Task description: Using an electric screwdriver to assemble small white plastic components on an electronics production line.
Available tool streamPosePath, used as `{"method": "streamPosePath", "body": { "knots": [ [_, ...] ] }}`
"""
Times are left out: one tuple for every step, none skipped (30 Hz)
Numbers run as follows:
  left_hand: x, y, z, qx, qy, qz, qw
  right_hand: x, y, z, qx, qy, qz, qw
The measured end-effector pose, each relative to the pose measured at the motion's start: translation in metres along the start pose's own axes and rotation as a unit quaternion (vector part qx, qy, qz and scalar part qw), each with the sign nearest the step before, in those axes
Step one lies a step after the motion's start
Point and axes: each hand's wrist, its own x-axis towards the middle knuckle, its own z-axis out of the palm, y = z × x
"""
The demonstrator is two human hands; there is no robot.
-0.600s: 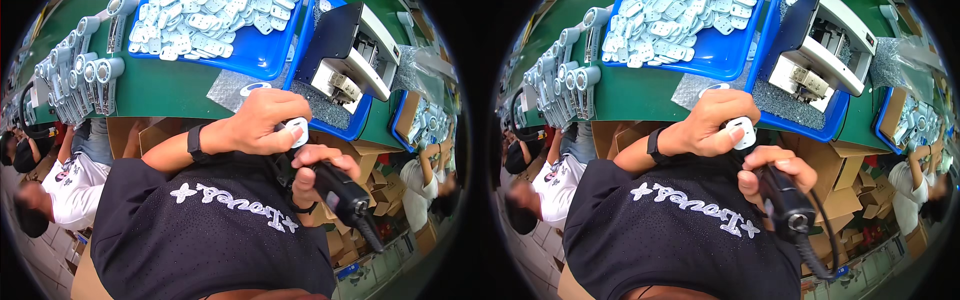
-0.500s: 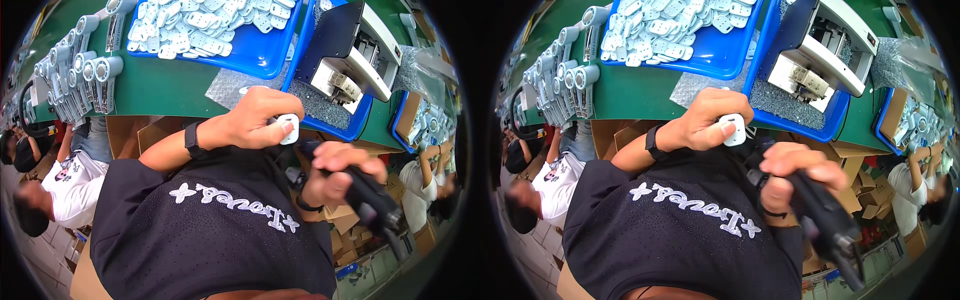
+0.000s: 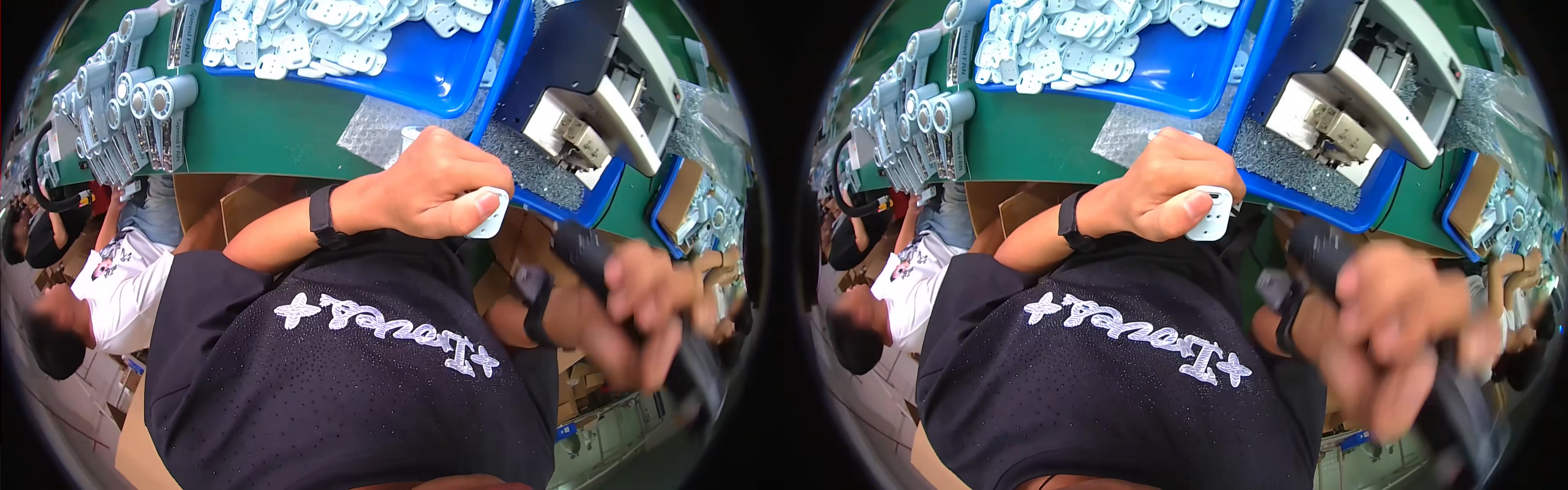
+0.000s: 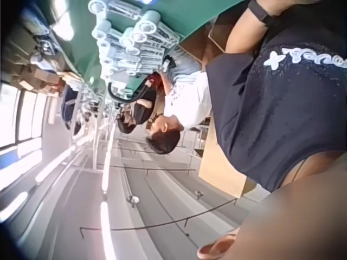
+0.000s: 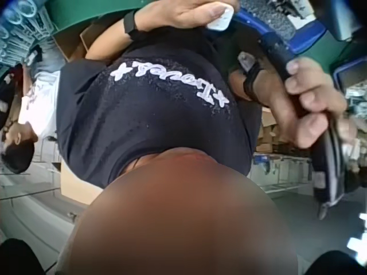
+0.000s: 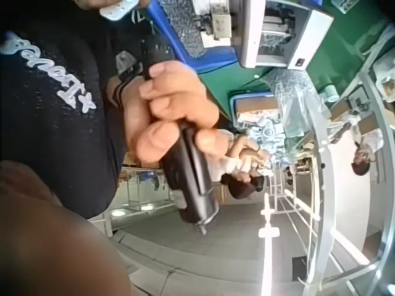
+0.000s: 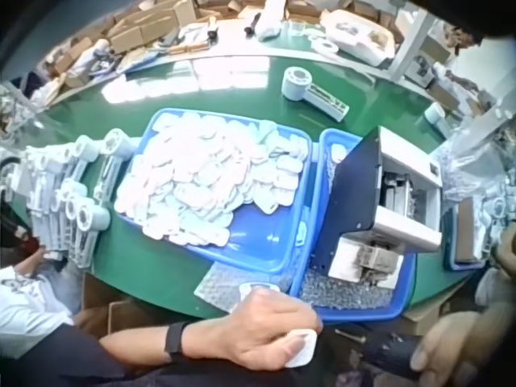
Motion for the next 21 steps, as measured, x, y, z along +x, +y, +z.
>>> {"method": "streamPosePath", "body": {
  "knots": [
    [-0.002, 0.003, 0.002, -0.003, -0.008, 0.003, 1.000, -0.005, -0.012, 0.006, 0.034, -0.025, -0.018, 0.999],
    [-0.003, 0.004, 0.001, -0.004, -0.009, -0.006, 1.000, -0.007, -0.020, 0.011, 0.070, -0.050, -0.036, 0.996],
    [-0.002, 0.005, 0.001, -0.002, -0.005, 0.003, 1.000, -0.006, -0.032, 0.012, 0.071, -0.046, -0.029, 0.996],
    [-0.001, 0.004, 0.000, 0.004, 0.000, 0.012, 1.000, 0.000, -0.044, 0.008, 0.038, -0.107, 0.012, 0.993],
    [-0.001, 0.004, 0.000, 0.010, 0.004, 0.022, 1.000, 0.003, -0.050, 0.006, 0.006, -0.169, 0.053, 0.984],
    [-0.003, 0.005, 0.001, 0.011, 0.005, 0.015, 1.000, 0.001, -0.051, 0.008, 0.011, -0.168, 0.058, 0.984],
    [-0.002, 0.004, 0.002, 0.013, 0.000, 0.009, 1.000, 0.001, -0.052, 0.012, 0.008, -0.162, 0.062, 0.985],
    [-0.001, 0.003, 0.003, 0.016, -0.004, 0.003, 1.000, 0.001, -0.053, 0.016, 0.007, -0.156, 0.065, 0.986],
    [0.000, 0.003, 0.003, 0.021, -0.007, -0.004, 1.000, 0.001, -0.053, 0.017, 0.007, -0.151, 0.069, 0.986],
    [0.000, 0.002, 0.004, 0.021, -0.006, -0.007, 1.000, 0.002, -0.052, 0.016, 0.009, -0.151, 0.072, 0.986],
    [0.001, 0.001, 0.004, 0.020, -0.007, -0.006, 1.000, 0.004, -0.049, 0.015, 0.009, -0.154, 0.065, 0.986],
    [0.001, 0.000, 0.005, 0.017, -0.007, -0.002, 1.000, 0.005, -0.048, 0.016, 0.006, -0.157, 0.057, 0.986],
    [0.000, -0.001, 0.005, 0.014, -0.008, 0.001, 1.000, 0.005, -0.046, 0.016, 0.003, -0.160, 0.049, 0.986],
    [0.000, 0.000, 0.005, 0.014, -0.006, 0.000, 1.000, 0.005, -0.043, 0.017, 0.003, -0.161, 0.051, 0.986],
    [0.000, 0.000, 0.004, 0.017, -0.009, 0.003, 1.000, 0.005, -0.039, 0.020, -0.005, -0.160, 0.056, 0.985],
    [0.000, 0.000, 0.004, 0.020, -0.011, 0.005, 1.000, 0.004, -0.035, 0.023, -0.013, -0.159, 0.061, 0.985],
    [0.000, 0.001, 0.004, 0.021, -0.014, 0.008, 1.000, 0.004, -0.033, 0.024, -0.022, -0.158, 0.066, 0.985],
    [0.001, 0.001, 0.005, 0.019, -0.013, 0.008, 1.000, 0.005, -0.032, 0.023, -0.024, -0.158, 0.067, 0.985],
    [0.001, 0.001, 0.004, 0.017, -0.014, 0.012, 1.000, 0.005, -0.031, 0.023, -0.012, -0.163, 0.068, 0.984],
    [0.001, 0.001, 0.004, 0.014, -0.014, 0.017, 1.000, 0.006, -0.031, 0.023, 0.000, -0.168, 0.069, 0.983],
    [0.002, 0.001, 0.004, 0.010, -0.015, 0.023, 1.000, 0.005, -0.031, 0.023, 0.011, -0.172, 0.069, 0.983]
  ]
}}
